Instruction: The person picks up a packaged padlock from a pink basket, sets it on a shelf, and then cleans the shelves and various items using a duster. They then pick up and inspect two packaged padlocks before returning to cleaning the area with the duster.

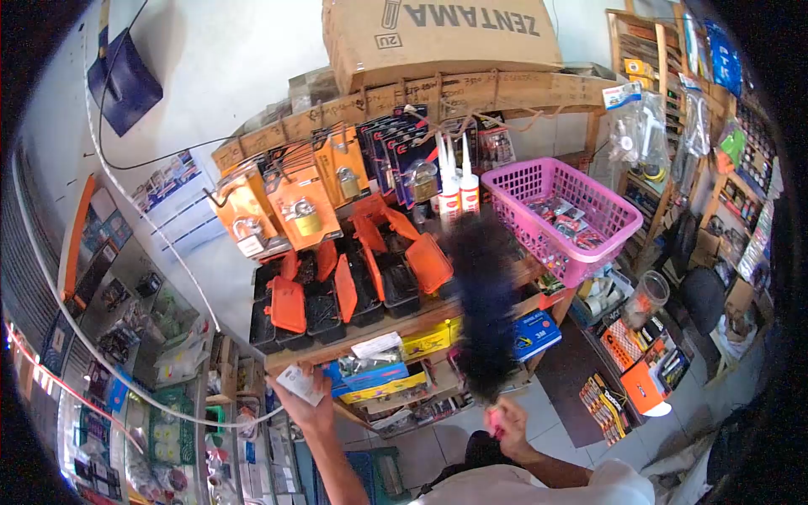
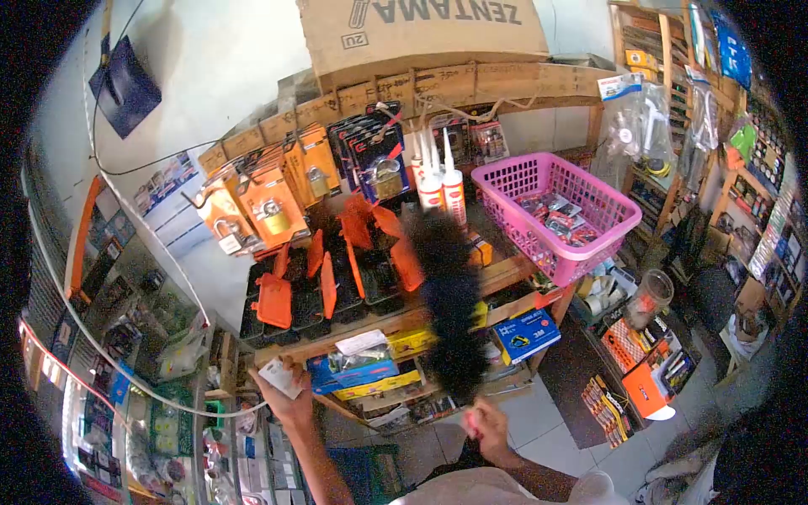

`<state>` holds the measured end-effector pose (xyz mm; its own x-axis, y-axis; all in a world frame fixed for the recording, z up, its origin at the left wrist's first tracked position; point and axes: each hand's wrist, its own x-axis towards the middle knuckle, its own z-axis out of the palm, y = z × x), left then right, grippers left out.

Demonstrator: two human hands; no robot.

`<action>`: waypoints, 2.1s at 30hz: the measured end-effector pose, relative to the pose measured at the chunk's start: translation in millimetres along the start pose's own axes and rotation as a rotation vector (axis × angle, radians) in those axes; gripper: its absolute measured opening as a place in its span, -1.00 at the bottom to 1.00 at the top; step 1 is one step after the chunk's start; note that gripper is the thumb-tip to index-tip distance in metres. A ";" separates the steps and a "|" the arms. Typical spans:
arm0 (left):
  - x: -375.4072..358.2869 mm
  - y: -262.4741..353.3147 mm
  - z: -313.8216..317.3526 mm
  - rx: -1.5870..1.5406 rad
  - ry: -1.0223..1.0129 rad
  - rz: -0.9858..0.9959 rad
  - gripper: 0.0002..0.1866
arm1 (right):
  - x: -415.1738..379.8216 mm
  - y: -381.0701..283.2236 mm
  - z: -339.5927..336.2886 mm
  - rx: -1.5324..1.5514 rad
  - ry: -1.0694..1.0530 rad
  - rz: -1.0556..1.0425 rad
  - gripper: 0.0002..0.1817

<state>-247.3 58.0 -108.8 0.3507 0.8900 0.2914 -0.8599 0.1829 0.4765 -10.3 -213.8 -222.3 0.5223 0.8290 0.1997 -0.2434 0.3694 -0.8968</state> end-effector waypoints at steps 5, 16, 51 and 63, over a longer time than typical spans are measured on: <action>-24.0 -19.0 -16.1 -0.004 0.125 -0.013 -0.53 | 43.9 -29.4 -59.1 -0.134 0.412 -0.076 -0.56; -49.7 -100.7 -23.0 0.046 0.350 -0.118 -0.80 | 196.2 -110.4 -122.1 0.130 0.095 0.301 -0.74; 59.0 -188.2 318.0 0.860 -0.193 0.819 -0.66 | 250.1 -302.3 -4.1 -0.270 -0.746 -0.164 -0.74; 109.8 -117.1 319.1 1.143 -0.356 0.848 -0.52 | 279.5 -311.9 66.8 -0.137 -0.633 -0.167 -0.61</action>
<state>10.2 1.0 132.1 0.1175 0.3812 0.9170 -0.1547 -0.9051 0.3961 157.0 -69.3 139.6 -0.0468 0.8672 0.4958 -0.0729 0.4921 -0.8675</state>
